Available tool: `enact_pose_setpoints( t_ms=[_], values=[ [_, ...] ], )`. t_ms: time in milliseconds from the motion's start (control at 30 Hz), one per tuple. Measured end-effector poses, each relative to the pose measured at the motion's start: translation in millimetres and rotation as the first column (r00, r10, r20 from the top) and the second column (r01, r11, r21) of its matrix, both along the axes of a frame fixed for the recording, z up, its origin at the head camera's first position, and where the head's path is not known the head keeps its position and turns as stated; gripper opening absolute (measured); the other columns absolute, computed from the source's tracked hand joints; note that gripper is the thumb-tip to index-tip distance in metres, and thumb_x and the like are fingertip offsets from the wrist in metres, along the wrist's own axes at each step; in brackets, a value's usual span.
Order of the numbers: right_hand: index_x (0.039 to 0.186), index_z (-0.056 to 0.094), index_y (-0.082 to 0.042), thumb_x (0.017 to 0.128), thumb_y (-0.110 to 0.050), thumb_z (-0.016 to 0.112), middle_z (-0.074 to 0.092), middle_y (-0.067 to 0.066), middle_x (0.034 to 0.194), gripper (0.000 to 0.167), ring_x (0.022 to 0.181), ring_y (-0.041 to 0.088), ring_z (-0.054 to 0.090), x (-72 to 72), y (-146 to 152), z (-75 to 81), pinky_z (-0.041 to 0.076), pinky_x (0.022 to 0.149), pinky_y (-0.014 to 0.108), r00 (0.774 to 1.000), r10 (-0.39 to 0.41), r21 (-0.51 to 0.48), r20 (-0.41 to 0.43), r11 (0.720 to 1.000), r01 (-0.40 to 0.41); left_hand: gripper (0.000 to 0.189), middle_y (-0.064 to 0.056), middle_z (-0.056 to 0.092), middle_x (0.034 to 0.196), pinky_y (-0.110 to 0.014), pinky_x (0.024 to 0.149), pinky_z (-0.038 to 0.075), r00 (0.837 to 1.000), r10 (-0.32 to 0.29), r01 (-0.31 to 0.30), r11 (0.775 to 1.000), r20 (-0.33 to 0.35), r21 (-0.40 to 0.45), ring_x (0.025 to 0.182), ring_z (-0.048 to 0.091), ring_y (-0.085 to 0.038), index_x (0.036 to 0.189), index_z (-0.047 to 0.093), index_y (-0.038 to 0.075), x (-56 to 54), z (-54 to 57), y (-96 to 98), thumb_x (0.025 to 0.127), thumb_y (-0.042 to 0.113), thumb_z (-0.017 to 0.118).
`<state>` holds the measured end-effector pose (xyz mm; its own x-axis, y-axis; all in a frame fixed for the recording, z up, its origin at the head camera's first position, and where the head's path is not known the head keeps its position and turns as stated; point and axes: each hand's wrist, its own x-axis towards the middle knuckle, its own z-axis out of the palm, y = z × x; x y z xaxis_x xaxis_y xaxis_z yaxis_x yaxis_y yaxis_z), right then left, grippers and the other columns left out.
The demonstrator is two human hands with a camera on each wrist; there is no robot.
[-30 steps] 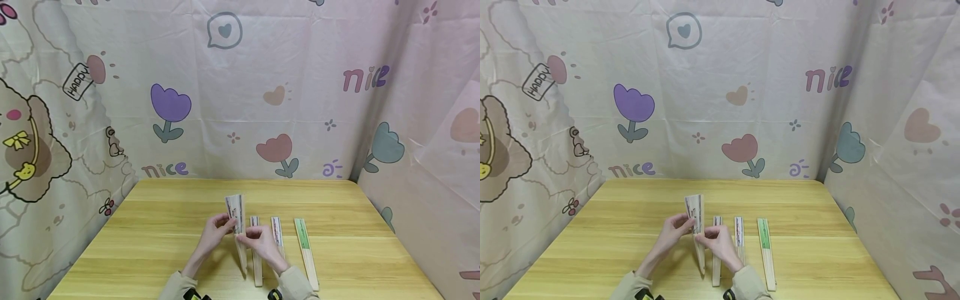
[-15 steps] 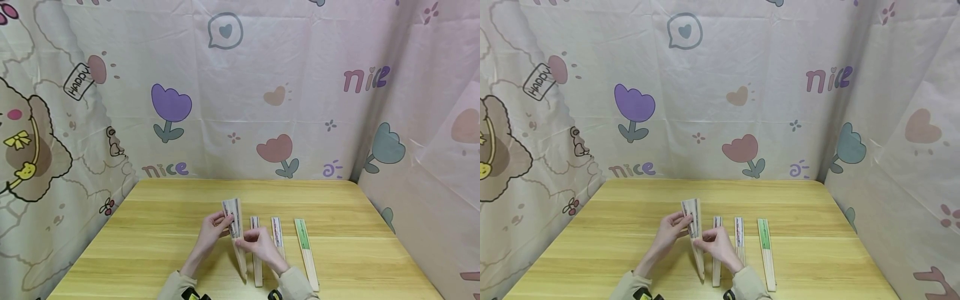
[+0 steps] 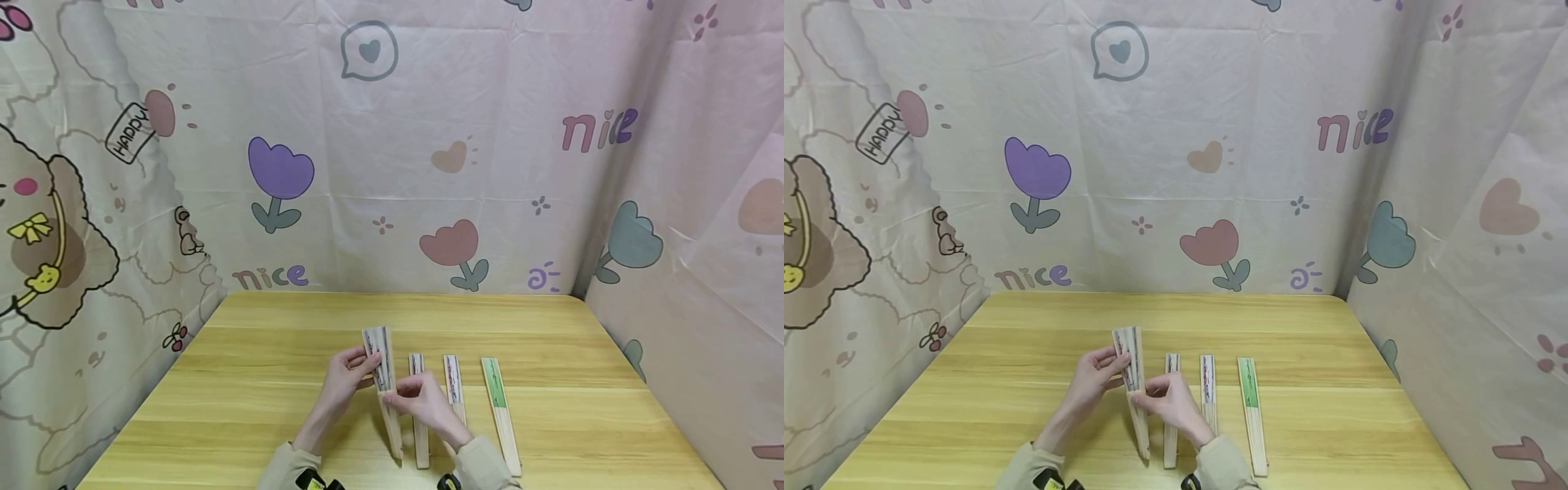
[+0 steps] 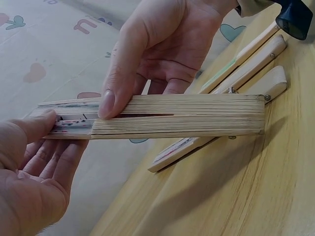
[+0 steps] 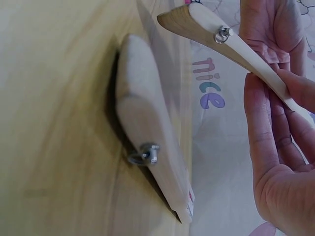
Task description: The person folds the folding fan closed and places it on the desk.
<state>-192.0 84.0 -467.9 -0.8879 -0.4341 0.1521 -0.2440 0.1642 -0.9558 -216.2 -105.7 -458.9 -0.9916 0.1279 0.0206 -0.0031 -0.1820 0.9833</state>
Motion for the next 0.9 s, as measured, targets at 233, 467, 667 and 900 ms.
enact_pose_setpoints(
  t_ms=[233, 467, 667, 900],
  values=[
    [0.092, 0.074, 0.008, 0.090, -0.011, 0.075, 0.071, 0.031, 0.084, 0.019, 0.063, 0.004, 0.061, 0.9, -0.7, -1.3, 0.065, 0.062, 0.029, 0.999, 0.007, -0.006, 0.043, 1.000, -0.006, 0.039, 0.003, 0.075, 0.088, -0.032, 0.080, 0.067, 1.000, 0.003, -0.003, 1.000, 0.010, 0.006, 0.081, 0.072, -0.010, 0.122, 0.058, -0.017, -0.1, -0.1, -0.3, 0.093, 0.006, 0.070],
    [0.092, 0.074, 0.009, 0.090, -0.010, 0.074, 0.070, 0.033, 0.084, 0.019, 0.065, 0.004, 0.061, 1.5, -0.4, -1.2, 0.063, 0.062, 0.023, 0.999, 0.034, -0.006, 0.037, 0.999, -0.033, 0.040, 0.005, 0.075, 0.088, -0.034, 0.083, 0.067, 1.000, -0.015, 0.015, 1.000, 0.005, 0.015, 0.082, 0.072, -0.010, 0.122, 0.057, -0.019, 0.9, -0.4, -1.4, 0.092, 0.004, 0.070],
    [0.092, 0.072, 0.010, 0.090, -0.009, 0.073, 0.068, 0.034, 0.085, 0.019, 0.064, 0.002, 0.059, 2.1, -0.6, -2.2, 0.057, 0.061, 0.014, 0.998, 0.062, -0.004, 0.023, 0.998, -0.062, 0.039, 0.004, 0.074, 0.088, -0.037, 0.085, 0.067, 1.000, -0.028, 0.028, 0.999, -0.002, 0.017, 0.083, 0.071, -0.010, 0.121, 0.057, -0.019, 1.2, -0.3, -2.1, 0.092, 0.003, 0.071],
    [0.095, 0.071, 0.010, 0.084, -0.005, 0.076, 0.071, 0.029, 0.085, 0.020, 0.063, 0.000, 0.059, 3.5, -2.0, -4.3, 0.055, 0.059, 0.011, 0.996, 0.066, 0.020, 0.063, 0.997, -0.068, 0.037, 0.002, 0.069, 0.090, -0.035, 0.084, 0.067, 1.000, -0.003, 0.003, 1.000, -0.013, 0.022, 0.082, 0.067, -0.011, 0.120, 0.059, -0.018, 0.3, 1.0, -0.8, 0.093, 0.005, 0.069]
  ],
)
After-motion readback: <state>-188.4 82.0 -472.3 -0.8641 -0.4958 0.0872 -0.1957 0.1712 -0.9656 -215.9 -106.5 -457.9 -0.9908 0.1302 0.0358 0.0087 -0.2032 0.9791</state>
